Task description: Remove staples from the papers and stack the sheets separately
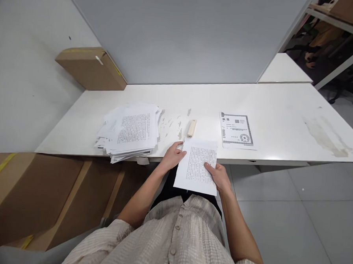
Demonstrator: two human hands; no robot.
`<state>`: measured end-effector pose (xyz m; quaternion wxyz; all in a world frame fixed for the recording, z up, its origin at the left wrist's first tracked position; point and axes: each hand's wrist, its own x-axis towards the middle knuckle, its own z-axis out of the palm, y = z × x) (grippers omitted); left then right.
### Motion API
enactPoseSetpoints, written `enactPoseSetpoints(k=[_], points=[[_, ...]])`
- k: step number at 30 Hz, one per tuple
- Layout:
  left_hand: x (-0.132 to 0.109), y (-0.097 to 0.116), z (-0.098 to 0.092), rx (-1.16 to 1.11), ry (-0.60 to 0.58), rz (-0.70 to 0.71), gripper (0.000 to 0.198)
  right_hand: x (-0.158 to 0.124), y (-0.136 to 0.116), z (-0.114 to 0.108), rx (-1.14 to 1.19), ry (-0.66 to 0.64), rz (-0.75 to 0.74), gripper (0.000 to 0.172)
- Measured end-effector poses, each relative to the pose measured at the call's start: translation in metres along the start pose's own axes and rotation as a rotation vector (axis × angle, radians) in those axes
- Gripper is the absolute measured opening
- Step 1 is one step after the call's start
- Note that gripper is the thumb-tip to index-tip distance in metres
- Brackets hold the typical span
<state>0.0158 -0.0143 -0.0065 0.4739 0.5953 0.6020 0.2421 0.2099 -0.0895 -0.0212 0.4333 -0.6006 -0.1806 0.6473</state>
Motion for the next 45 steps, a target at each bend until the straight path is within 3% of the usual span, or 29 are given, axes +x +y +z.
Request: enactPoseSetpoints(k=[12,18,22,28,37,41,45], points=[[0.006,0.006,-0.003,-0.049,0.008,0.022,0.051,0.000,-0.001,0.003,-0.025,0.018,-0.055,0.032],[0.005,0.007,-0.005,-0.009,-0.049,0.013,0.052,0.003,0.002,0.000,-0.060,0.018,-0.060,0.033],[0.003,0.015,-0.009,0.109,-0.043,0.050,0.055,0.004,0.000,0.002,-0.056,0.061,-0.060,0.032],[0.008,0.026,-0.012,0.453,0.146,0.261,0.053,0.009,0.002,0.005,-0.023,0.074,-0.065,0.033],[0.025,0.018,-0.006,0.674,0.090,0.283,0.057,0.010,0.002,0.009,-0.032,0.082,-0.066,0.033],[0.024,0.017,-0.007,0.664,0.094,0.293,0.058,-0.001,-0.010,0.007,-0.129,0.126,-0.114,0.029],[0.011,0.015,-0.010,0.577,0.140,0.385,0.054,-0.015,-0.043,-0.013,-0.236,0.184,-0.241,0.032]])
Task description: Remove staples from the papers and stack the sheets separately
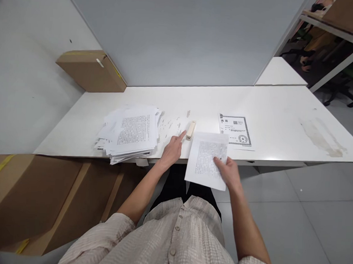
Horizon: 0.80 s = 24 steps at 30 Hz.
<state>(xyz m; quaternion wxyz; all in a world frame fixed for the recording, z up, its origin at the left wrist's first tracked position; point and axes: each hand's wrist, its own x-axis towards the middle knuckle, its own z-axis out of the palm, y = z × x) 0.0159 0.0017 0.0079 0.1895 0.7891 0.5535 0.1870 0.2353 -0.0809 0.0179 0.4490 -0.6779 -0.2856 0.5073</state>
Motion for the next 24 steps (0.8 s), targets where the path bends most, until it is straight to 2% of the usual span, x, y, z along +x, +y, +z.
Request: enactPoseSetpoints(k=[3,7,9,11,14,16,17,19,24], points=[[-0.021,0.001,-0.005,-0.063,0.103,0.080,0.048,0.016,-0.030,-0.032,-0.138,0.116,-0.043,0.034],[-0.054,-0.006,-0.017,-0.016,0.188,0.169,0.034,0.063,-0.064,-0.068,-0.342,0.217,-0.084,0.032],[-0.067,-0.017,-0.028,0.043,0.264,0.164,0.028,0.089,-0.075,-0.080,-0.430,0.178,-0.063,0.034],[-0.075,-0.032,-0.043,0.116,0.380,0.124,0.021,0.109,-0.081,-0.089,-0.624,0.175,-0.051,0.042],[-0.077,-0.054,-0.066,0.238,0.522,0.047,0.018,0.121,-0.085,-0.093,-0.986,0.356,-0.120,0.063],[-0.074,-0.065,-0.077,0.296,0.530,0.032,0.020,0.115,-0.083,-0.087,-1.035,0.447,-0.239,0.067],[-0.072,-0.069,-0.081,0.314,0.511,0.038,0.022,0.108,-0.081,-0.080,-1.003,0.440,-0.293,0.066],[-0.067,-0.074,-0.085,0.339,0.446,0.060,0.026,0.090,-0.074,-0.058,-0.912,0.323,-0.367,0.060],[-0.061,-0.080,-0.088,0.388,0.279,0.097,0.027,0.044,-0.046,0.017,-0.739,-0.035,-0.505,0.045]])
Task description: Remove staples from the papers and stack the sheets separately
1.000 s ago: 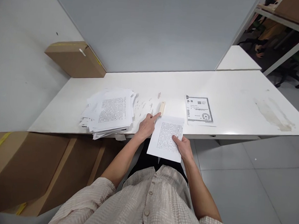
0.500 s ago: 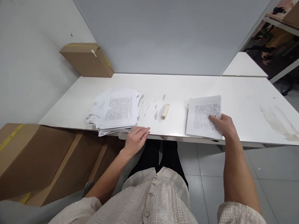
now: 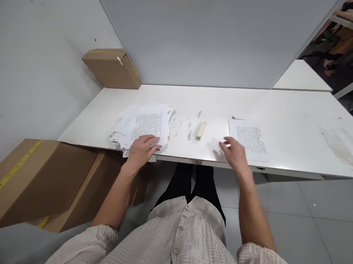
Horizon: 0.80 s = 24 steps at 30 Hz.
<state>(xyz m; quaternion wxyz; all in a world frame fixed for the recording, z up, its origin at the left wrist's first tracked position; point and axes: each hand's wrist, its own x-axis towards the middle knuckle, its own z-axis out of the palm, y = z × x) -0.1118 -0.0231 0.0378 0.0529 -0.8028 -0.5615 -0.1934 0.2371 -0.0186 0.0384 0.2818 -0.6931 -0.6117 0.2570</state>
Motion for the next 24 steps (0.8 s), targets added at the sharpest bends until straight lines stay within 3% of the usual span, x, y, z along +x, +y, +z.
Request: enactPoseSetpoints(k=[6,12,20,24], points=[[0.001,-0.003,-0.001,0.117,-0.004,0.118,0.025,-0.024,-0.040,0.065,0.221,-0.187,-0.120,0.034],[0.000,-0.003,0.005,0.016,0.136,0.163,0.021,-0.033,-0.068,0.094,0.375,-0.368,-0.199,0.030],[-0.008,0.012,0.006,-0.273,0.313,-0.029,0.010,-0.028,-0.089,0.116,0.880,-0.593,0.073,0.040],[-0.013,0.024,0.002,-0.267,0.336,-0.009,0.009,-0.020,-0.095,0.120,1.058,-0.686,0.248,0.052]])
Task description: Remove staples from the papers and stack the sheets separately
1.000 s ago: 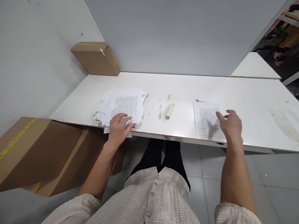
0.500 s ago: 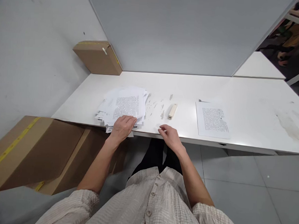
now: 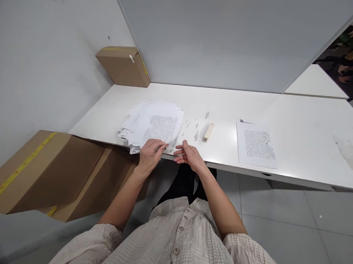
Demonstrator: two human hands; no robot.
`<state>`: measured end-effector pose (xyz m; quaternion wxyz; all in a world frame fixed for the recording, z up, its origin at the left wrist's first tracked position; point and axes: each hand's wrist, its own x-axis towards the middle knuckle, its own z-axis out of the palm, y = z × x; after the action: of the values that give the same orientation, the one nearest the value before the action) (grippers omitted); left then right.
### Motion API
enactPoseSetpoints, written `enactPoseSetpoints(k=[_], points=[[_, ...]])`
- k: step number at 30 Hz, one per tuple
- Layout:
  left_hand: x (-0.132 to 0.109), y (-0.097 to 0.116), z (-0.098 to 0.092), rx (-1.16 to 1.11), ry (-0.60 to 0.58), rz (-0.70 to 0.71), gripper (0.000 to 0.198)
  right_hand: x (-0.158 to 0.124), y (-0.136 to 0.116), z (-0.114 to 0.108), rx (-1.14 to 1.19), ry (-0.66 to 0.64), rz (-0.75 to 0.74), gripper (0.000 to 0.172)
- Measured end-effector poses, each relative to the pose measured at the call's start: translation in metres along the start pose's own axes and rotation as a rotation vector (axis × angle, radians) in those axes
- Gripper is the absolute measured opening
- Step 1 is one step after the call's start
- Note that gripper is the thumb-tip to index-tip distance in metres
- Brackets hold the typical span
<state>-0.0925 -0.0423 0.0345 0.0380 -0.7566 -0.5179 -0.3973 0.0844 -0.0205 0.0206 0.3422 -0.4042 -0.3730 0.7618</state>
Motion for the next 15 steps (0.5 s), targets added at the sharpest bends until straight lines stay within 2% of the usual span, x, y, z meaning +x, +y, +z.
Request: enactPoseSetpoints(k=[3,5,7,9,11,13,15], points=[[-0.007,0.020,-0.004,0.011,-0.102,0.196,0.010,0.004,0.000,-0.001,0.110,-0.006,0.056,0.051],[-0.012,0.032,-0.007,-0.032,-0.203,0.362,0.011,0.003,0.004,-0.005,0.139,0.019,0.032,0.039],[-0.015,0.035,-0.010,-0.088,-0.228,0.426,0.013,-0.003,0.008,-0.012,0.143,0.080,0.012,0.027],[-0.015,0.028,-0.013,-0.084,-0.154,0.343,0.013,-0.013,0.012,-0.022,0.139,0.151,0.021,0.022],[-0.012,0.012,-0.014,0.019,-0.075,0.189,0.014,-0.027,0.014,-0.034,0.132,0.195,0.035,0.022],[-0.006,-0.005,-0.014,0.172,-0.105,0.079,0.025,-0.041,0.015,-0.046,0.123,0.211,0.055,0.024],[-0.002,-0.019,-0.013,0.282,-0.202,0.041,0.034,-0.052,0.017,-0.056,0.121,0.222,0.080,0.026]])
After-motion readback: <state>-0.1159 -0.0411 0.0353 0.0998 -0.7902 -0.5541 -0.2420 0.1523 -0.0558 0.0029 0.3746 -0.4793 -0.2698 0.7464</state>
